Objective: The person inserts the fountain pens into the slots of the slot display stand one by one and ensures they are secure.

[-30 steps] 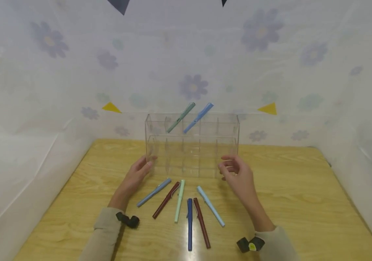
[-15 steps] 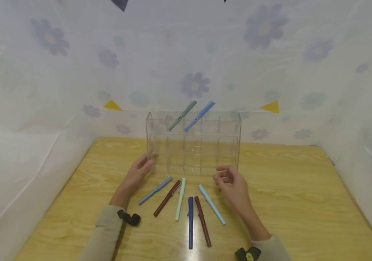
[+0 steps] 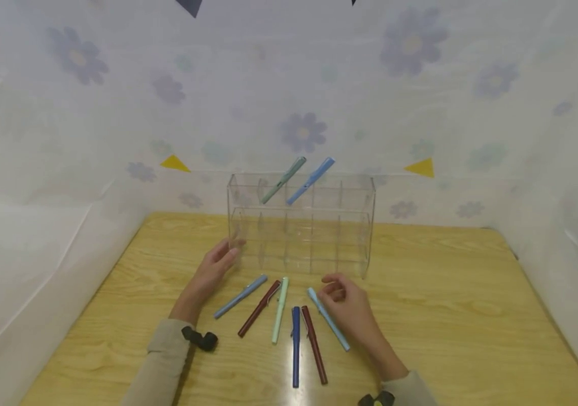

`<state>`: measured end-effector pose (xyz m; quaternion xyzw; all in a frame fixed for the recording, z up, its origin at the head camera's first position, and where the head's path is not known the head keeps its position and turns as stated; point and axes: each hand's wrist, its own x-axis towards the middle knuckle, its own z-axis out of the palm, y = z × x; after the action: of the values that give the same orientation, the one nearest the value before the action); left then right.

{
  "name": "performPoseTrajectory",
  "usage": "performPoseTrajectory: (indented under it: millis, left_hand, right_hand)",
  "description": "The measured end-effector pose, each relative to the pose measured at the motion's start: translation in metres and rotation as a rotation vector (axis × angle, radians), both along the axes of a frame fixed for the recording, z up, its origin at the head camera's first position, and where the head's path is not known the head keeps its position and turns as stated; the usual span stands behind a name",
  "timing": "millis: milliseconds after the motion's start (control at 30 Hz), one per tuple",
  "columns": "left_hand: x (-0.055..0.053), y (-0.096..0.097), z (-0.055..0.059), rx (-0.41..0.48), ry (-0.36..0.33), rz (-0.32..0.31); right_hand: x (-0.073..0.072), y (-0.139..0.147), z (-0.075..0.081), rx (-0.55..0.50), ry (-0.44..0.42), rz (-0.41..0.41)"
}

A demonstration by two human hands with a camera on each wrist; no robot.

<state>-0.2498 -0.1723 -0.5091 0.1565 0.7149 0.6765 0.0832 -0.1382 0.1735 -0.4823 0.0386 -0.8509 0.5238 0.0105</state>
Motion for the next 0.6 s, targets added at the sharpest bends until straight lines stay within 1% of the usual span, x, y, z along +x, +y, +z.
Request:
performPoseTrajectory:
  millis: [100,300,433,600]
  left_hand:
    - [0.0,0.0,0.0,-0.006,-0.003,0.001]
    - [-0.001,0.0,-0.001,-0.001,-0.007,-0.003]
    - [-0.001,0.0,-0.001,0.003,-0.008,-0.003]
    - [0.0,0.0,-0.001,-0.003,-0.011,0.002]
  right_hand:
    - [0.0,-0.003,-0.002,0.054,-0.017,0.017]
    - [0.001,-0.007,-0.003,0.109,-0.036,0.05]
    - [0.003,-0.01,-0.002,0.164,-0.031,0.046]
    - [0.005,-0.013,-0.003,0.243,-0.013,0.023]
